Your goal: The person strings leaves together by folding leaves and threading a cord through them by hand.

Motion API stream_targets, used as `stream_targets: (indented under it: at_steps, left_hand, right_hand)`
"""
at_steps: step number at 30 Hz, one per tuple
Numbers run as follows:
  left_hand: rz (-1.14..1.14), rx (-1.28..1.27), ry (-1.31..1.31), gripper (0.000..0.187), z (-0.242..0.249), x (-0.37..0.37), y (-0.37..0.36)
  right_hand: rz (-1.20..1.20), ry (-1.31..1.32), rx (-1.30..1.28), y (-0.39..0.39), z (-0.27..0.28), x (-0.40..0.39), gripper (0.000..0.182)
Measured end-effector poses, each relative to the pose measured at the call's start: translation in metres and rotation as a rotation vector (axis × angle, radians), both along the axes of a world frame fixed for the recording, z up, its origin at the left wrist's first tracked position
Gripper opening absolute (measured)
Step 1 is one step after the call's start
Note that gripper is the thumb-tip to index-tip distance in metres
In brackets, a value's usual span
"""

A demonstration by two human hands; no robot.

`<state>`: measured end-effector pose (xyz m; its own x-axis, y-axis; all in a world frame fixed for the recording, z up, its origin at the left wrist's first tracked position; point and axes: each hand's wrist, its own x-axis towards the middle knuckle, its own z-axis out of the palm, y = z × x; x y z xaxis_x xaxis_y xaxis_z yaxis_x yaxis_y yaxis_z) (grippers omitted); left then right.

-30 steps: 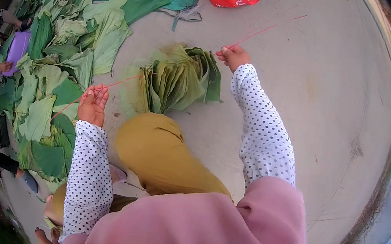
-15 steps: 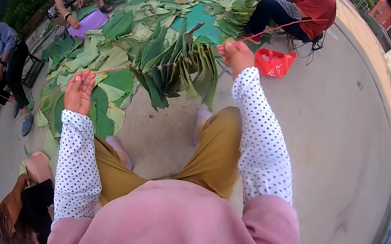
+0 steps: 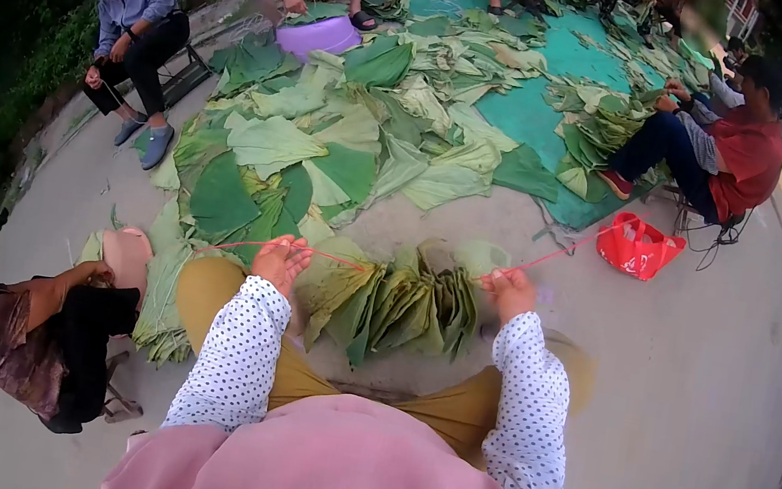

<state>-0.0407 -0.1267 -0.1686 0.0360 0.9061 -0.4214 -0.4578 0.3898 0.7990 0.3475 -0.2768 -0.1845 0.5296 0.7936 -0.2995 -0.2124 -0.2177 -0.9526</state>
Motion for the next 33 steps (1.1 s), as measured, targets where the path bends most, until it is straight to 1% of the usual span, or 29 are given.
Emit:
stream_targets:
  at_steps: [2, 6, 8, 10, 12, 15, 18, 20, 22, 23, 24, 25, 26, 28, 29, 30, 32, 33]
  left_hand:
    - [0.04, -0.054, 0.048, 0.013, -0.007, -0.003, 0.003]
    - [0.043, -0.058, 0.02, 0.015, -0.015, -0.012, 0.009]
    - [0.049, -0.062, -0.029, 0.015, -0.022, -0.013, 0.012]
    - [0.047, -0.15, 0.009, 0.015, -0.032, -0.015, 0.016]
    - [0.04, -0.141, -0.041, 0.015, -0.046, -0.02, 0.021]
    - [0.056, -0.19, -0.002, 0.016, -0.045, -0.023, 0.023]
    - [0.05, -0.148, -0.098, 0.012, -0.063, -0.029, 0.026]
    - [0.06, -0.152, -0.134, 0.011, -0.059, -0.031, 0.022]
    - [0.07, -0.147, -0.174, 0.01, -0.056, -0.034, 0.022]
    - [0.022, -0.16, -0.133, 0.01, -0.059, -0.034, 0.022]
    - [-0.026, -0.171, -0.09, 0.011, -0.062, -0.037, 0.022]
    - [-0.077, -0.171, -0.214, 0.009, -0.061, -0.045, 0.02]
    - [-0.071, -0.156, -0.225, 0.009, -0.06, -0.044, 0.019]
    - [0.008, -0.17, -0.045, 0.01, -0.063, -0.036, 0.018]
    - [0.056, -0.154, -0.008, 0.007, -0.067, -0.032, 0.018]
    - [0.056, -0.15, -0.013, 0.007, -0.071, -0.036, 0.02]
    - [-0.056, -0.107, -0.282, 0.008, -0.113, -0.047, 0.041]
    - [-0.055, -0.103, -0.284, 0.008, -0.118, -0.048, 0.042]
  right_hand:
    - [0.06, -0.103, -0.094, 0.005, -0.012, 0.002, 0.009]
    - [-0.026, -0.041, -0.092, 0.013, -0.009, -0.009, 0.008]
    - [0.002, -0.108, -0.093, 0.015, -0.018, -0.007, 0.008]
    - [-0.026, -0.118, -0.137, 0.012, -0.016, -0.013, 0.006]
    - [-0.031, -0.15, -0.155, 0.012, -0.032, -0.012, 0.008]
    - [-0.066, -0.121, -0.171, 0.008, -0.023, -0.027, 0.01]
    - [-0.098, -0.081, -0.171, 0.004, -0.015, -0.044, 0.01]
    - [-0.114, -0.059, -0.173, 0.002, -0.015, -0.047, 0.01]
    - [-0.108, 0.026, -0.14, 0.003, -0.018, -0.048, 0.009]
    - [-0.089, 0.021, -0.132, 0.006, -0.032, -0.041, 0.009]
    - [-0.081, 0.007, -0.118, 0.004, -0.034, -0.04, 0.009]
    - [-0.085, 0.017, -0.122, 0.004, -0.033, -0.041, 0.01]
    - [-0.09, 0.029, -0.125, 0.006, -0.031, -0.041, 0.012]
    - [-0.093, 0.041, -0.121, 0.007, -0.028, -0.043, 0.012]
    - [-0.105, 0.065, -0.129, 0.005, -0.026, -0.045, 0.013]
    - [-0.119, 0.09, -0.139, 0.003, -0.025, -0.046, 0.014]
    - [-0.118, 0.068, -0.127, 0.003, -0.028, -0.046, 0.014]
    - [-0.125, 0.097, -0.13, 0.002, -0.032, -0.044, 0.014]
